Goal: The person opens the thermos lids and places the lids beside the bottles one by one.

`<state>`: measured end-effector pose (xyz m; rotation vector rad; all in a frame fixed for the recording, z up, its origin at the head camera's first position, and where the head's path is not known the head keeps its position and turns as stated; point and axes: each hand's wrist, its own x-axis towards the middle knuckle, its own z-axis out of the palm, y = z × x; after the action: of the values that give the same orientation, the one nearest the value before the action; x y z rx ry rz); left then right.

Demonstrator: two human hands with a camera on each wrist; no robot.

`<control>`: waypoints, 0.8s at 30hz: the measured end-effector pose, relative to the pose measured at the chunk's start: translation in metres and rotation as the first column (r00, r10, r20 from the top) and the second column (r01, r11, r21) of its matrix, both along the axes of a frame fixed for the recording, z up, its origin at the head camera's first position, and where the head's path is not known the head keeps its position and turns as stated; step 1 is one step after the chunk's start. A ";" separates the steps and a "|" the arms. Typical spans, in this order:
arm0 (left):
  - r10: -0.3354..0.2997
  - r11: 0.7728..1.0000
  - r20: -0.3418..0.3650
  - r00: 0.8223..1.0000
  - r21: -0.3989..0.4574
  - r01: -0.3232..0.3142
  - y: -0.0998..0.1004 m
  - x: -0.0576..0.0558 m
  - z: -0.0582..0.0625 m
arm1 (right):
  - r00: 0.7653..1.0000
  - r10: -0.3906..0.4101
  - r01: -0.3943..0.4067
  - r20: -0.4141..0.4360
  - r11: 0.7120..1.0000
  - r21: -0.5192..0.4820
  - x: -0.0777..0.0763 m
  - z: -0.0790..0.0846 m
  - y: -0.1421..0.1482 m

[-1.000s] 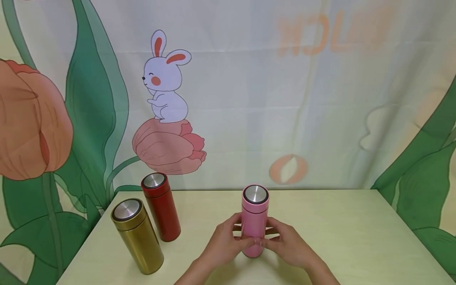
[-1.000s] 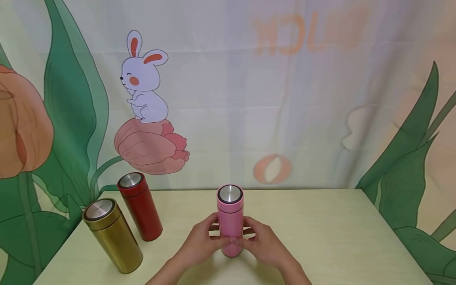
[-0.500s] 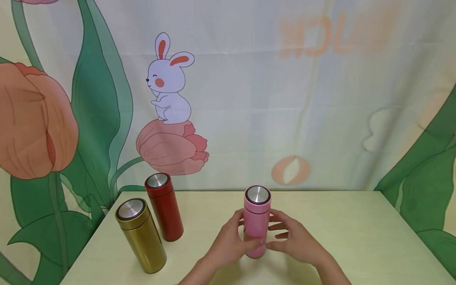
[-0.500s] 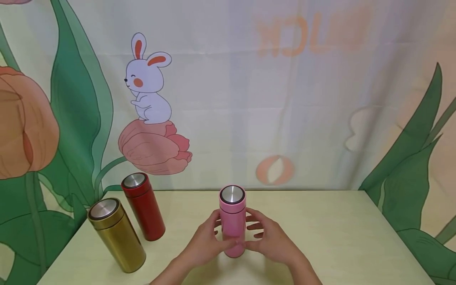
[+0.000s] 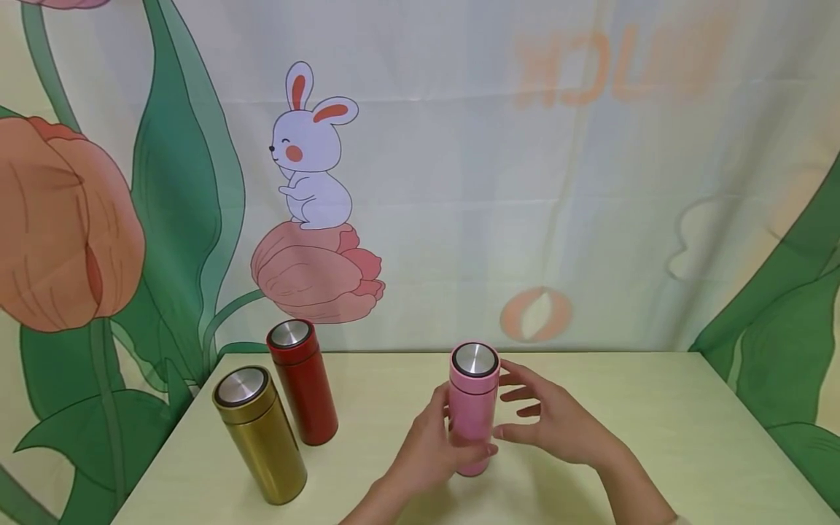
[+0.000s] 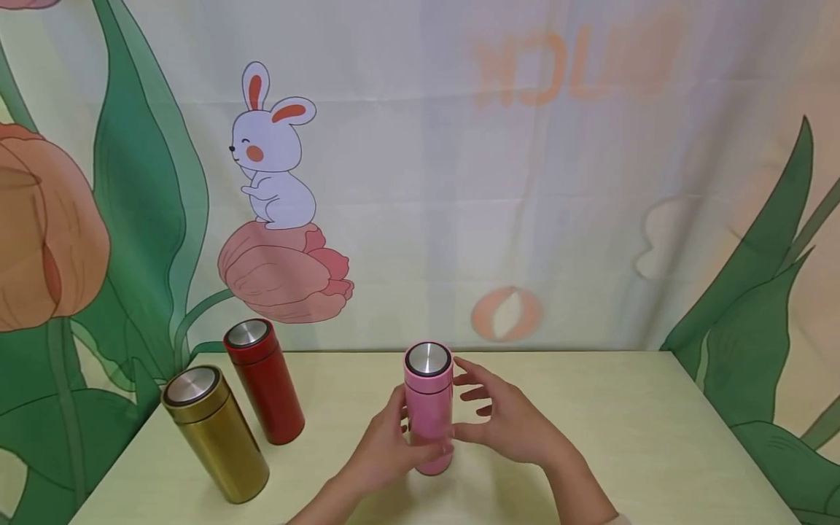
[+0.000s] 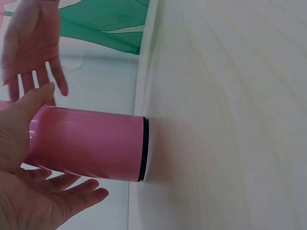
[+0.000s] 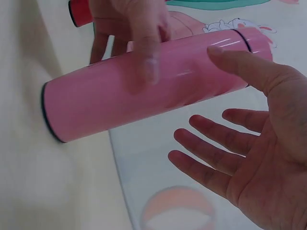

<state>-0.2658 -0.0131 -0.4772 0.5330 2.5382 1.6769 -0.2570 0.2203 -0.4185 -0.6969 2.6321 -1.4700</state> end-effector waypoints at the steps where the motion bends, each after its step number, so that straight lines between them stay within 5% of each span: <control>1: 0.003 1.000 0.005 1.000 0.006 -0.003 0.001 0.000 -0.001 | 1.000 -0.004 0.004 -0.010 1.000 0.006 0.000 0.005 -0.001; 12: 0.091 0.995 0.011 0.996 -0.032 -0.090 0.013 0.000 -0.004 | 0.993 -0.004 0.013 -0.122 0.997 0.074 -0.001 0.051 -0.010; 24: 0.234 0.963 -0.065 0.970 -0.122 -0.240 0.023 0.002 -0.005 | 0.989 -0.025 0.053 -0.147 0.981 0.189 -0.004 0.078 -0.028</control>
<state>-0.2642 0.0095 -0.4824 0.2735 2.8203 1.5666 -0.2612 0.1918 -0.3404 -0.7629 2.8615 -1.1928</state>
